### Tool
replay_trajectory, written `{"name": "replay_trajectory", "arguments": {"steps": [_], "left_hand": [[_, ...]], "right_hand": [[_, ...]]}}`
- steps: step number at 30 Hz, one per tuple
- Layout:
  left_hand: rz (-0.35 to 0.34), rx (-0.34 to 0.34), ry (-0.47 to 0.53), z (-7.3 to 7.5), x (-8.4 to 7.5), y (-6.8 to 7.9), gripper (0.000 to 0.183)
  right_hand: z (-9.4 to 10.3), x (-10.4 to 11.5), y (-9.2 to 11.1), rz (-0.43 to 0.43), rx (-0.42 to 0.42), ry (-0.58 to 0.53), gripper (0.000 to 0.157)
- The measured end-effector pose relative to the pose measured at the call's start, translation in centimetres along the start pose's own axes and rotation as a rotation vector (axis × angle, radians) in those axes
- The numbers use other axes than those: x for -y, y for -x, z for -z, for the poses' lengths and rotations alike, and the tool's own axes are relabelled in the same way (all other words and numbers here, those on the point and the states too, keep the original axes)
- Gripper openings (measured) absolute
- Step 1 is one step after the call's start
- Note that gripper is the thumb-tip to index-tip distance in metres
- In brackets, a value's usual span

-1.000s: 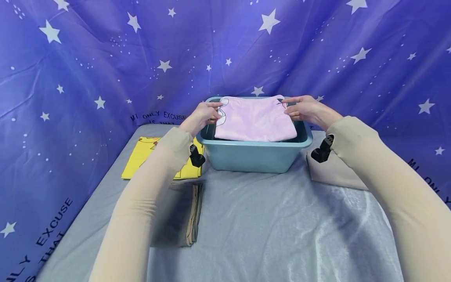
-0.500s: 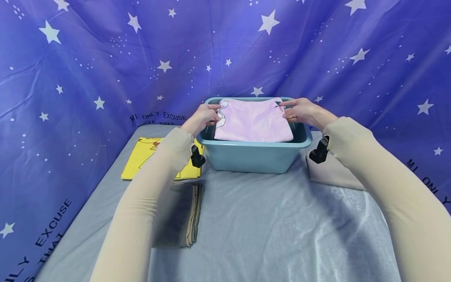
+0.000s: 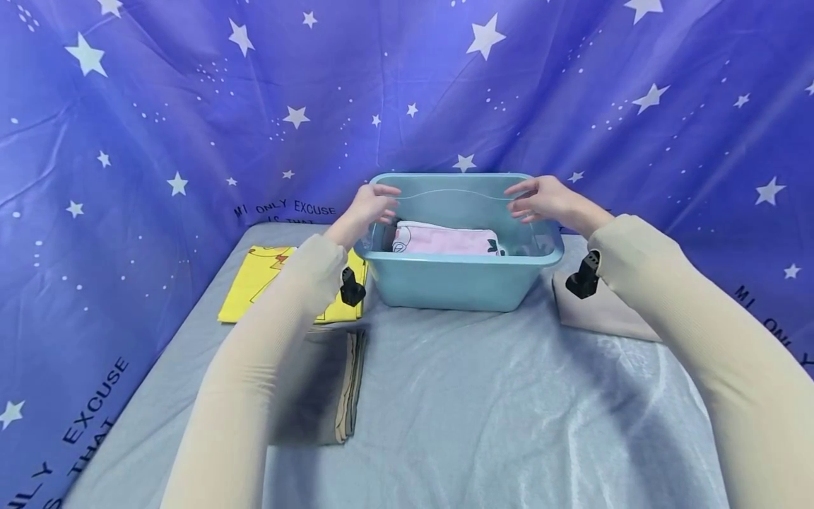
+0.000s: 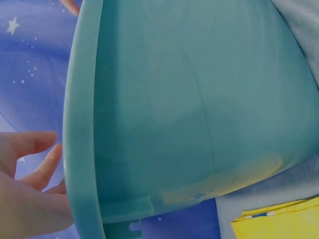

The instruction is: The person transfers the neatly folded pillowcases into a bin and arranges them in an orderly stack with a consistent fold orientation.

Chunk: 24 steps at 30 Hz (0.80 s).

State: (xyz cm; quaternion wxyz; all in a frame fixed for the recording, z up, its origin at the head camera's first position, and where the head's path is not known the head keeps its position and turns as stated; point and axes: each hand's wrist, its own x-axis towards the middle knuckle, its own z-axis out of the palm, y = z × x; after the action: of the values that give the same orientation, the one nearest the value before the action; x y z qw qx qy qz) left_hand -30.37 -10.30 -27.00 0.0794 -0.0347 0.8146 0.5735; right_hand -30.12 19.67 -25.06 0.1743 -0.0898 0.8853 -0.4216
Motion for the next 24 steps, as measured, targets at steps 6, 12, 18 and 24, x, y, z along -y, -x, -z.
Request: {"name": "replay_trajectory", "arguments": {"steps": [6, 12, 18, 24], "left_hand": [[-0.049, 0.029, -0.044, -0.3, 0.0, 0.5, 0.035], [-0.09, 0.024, -0.07, -0.7, 0.0, 1.1, 0.034], [-0.178, 0.013, -0.102, -1.0, 0.1, 1.9, 0.032], [-0.288, -0.01, -0.126, -1.3, 0.5, 2.3, 0.032]], "right_hand": [[-0.3, 0.1, 0.4, 0.064, -0.026, 0.027, 0.046], [-0.7, -0.1, 0.8, 0.118, -0.063, 0.047, 0.043], [-1.0, -0.3, 1.3, 0.155, -0.094, 0.041, 0.044], [-1.5, -0.5, 1.8, 0.196, -0.129, 0.038, 0.04]]}}
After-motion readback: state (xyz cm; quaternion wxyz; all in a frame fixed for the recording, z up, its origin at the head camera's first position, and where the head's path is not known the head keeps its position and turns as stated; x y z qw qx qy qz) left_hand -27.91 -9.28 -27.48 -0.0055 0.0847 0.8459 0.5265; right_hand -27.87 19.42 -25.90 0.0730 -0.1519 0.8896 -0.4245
